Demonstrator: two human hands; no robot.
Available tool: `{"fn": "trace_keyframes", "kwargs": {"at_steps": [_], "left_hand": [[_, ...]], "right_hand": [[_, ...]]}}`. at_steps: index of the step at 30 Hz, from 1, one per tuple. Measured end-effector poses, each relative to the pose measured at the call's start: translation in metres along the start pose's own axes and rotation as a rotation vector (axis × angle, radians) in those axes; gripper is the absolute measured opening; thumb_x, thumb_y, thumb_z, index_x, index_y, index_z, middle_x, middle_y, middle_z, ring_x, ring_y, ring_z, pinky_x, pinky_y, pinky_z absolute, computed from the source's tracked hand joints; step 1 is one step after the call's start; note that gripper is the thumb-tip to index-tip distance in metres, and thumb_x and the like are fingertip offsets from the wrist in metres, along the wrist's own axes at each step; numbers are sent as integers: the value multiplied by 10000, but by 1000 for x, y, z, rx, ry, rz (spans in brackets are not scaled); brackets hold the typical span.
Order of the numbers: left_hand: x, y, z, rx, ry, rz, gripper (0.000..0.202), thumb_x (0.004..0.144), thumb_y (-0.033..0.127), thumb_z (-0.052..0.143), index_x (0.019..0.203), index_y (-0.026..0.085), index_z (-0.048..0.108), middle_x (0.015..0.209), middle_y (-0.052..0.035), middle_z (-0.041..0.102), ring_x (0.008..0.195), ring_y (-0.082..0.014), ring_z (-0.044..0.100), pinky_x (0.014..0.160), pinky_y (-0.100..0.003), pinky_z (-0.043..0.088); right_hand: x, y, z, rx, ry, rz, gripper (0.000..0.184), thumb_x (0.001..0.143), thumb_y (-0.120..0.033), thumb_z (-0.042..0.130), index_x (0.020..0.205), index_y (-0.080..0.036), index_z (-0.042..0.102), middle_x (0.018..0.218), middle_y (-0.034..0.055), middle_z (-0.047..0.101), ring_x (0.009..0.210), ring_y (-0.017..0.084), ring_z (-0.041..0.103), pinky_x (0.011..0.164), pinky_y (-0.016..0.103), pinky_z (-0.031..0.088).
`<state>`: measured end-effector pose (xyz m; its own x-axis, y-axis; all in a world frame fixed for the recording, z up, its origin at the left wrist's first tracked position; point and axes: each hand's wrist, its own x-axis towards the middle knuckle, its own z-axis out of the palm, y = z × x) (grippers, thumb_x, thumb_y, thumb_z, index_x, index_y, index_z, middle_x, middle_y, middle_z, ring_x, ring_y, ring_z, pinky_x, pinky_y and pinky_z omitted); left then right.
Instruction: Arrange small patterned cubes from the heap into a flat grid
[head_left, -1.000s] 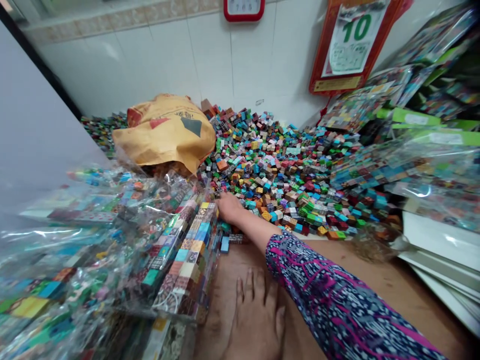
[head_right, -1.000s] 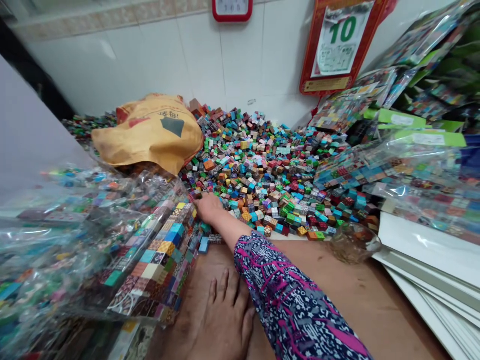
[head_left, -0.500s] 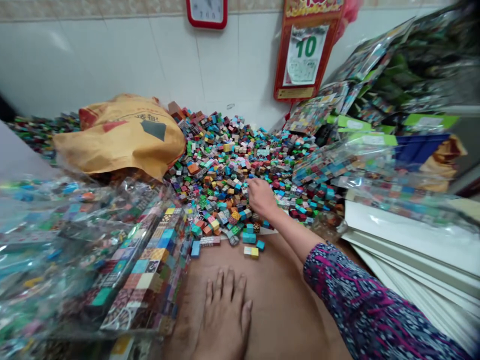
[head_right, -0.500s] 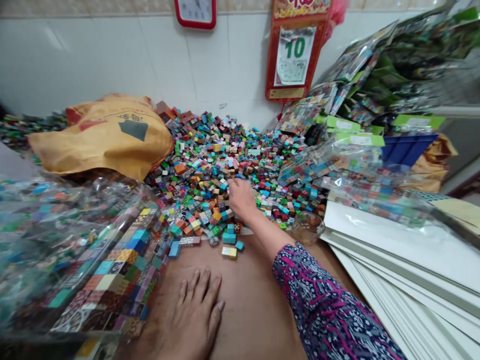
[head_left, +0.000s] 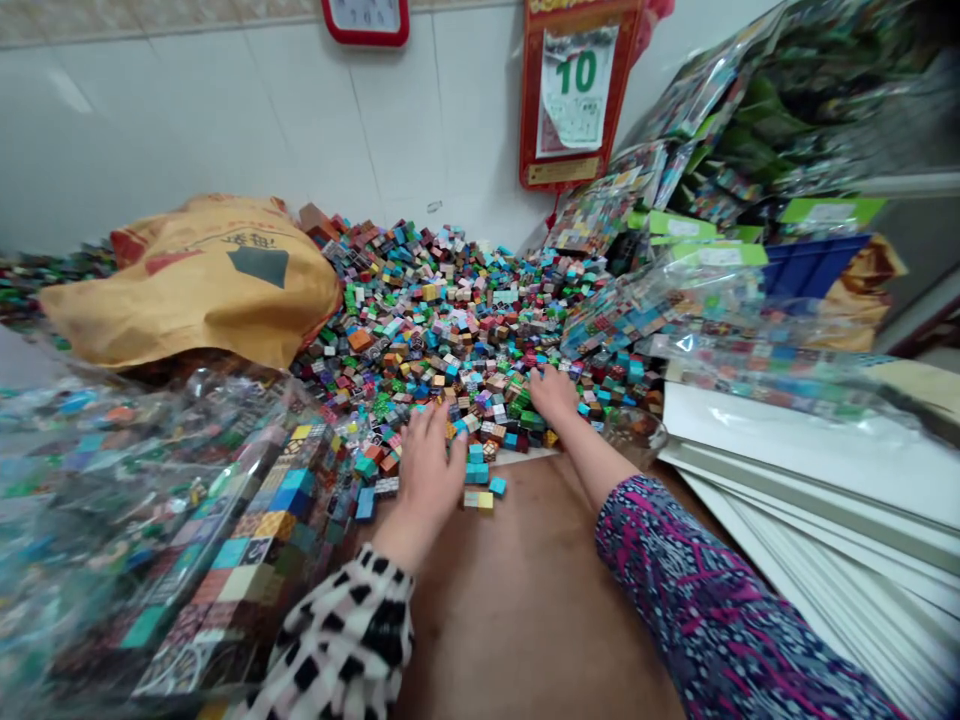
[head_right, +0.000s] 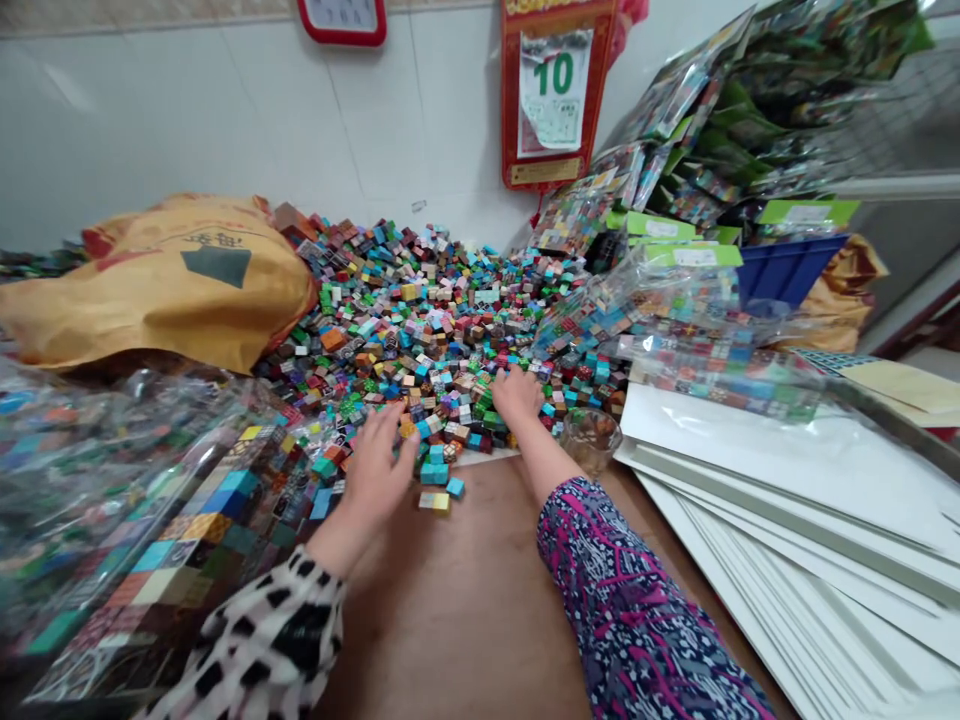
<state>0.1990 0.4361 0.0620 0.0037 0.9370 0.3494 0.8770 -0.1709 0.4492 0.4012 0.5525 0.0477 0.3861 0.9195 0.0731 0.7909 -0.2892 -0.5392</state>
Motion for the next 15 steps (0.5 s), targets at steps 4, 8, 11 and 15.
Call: {"fn": "trace_keyframes", "kwargs": {"at_steps": [4,8,11,15], "left_hand": [[55,-5,16,15,14,-76,514,923,339,409,1371,106,507,1433,-179,486,1389,-303,371,1179,-479,246],[90,-16,31,31,-39,-167,528,939,367,359,1328,59,540,1393,-244,501,1353,-357,401,1123,-501,292],[112,-28,39,28,-102,-249,533,945,427,353,1278,75,575,1344,-272,536,1302,-416,446,1077,-581,281],[132,-48,49,-53,-198,-304,567,931,558,383,1164,99,623,1313,-262,574,1252,-433,495,1050,-605,273]], "right_hand": [[3,1,0,6,-45,0,512,982,-425,307,1350,-163,551,1214,192,639,1134,336,602,941,468,437],[9,-1,0,2,-90,-2,558,972,-478,298,1340,-152,560,1163,200,671,1106,356,624,932,493,442],[16,-2,1,6,-135,-36,589,958,-519,300,1312,-151,594,1175,203,670,1110,371,622,938,504,440],[25,0,5,33,-181,-72,659,938,-616,302,1382,-197,551,1303,178,615,1195,377,570,984,513,412]]}}
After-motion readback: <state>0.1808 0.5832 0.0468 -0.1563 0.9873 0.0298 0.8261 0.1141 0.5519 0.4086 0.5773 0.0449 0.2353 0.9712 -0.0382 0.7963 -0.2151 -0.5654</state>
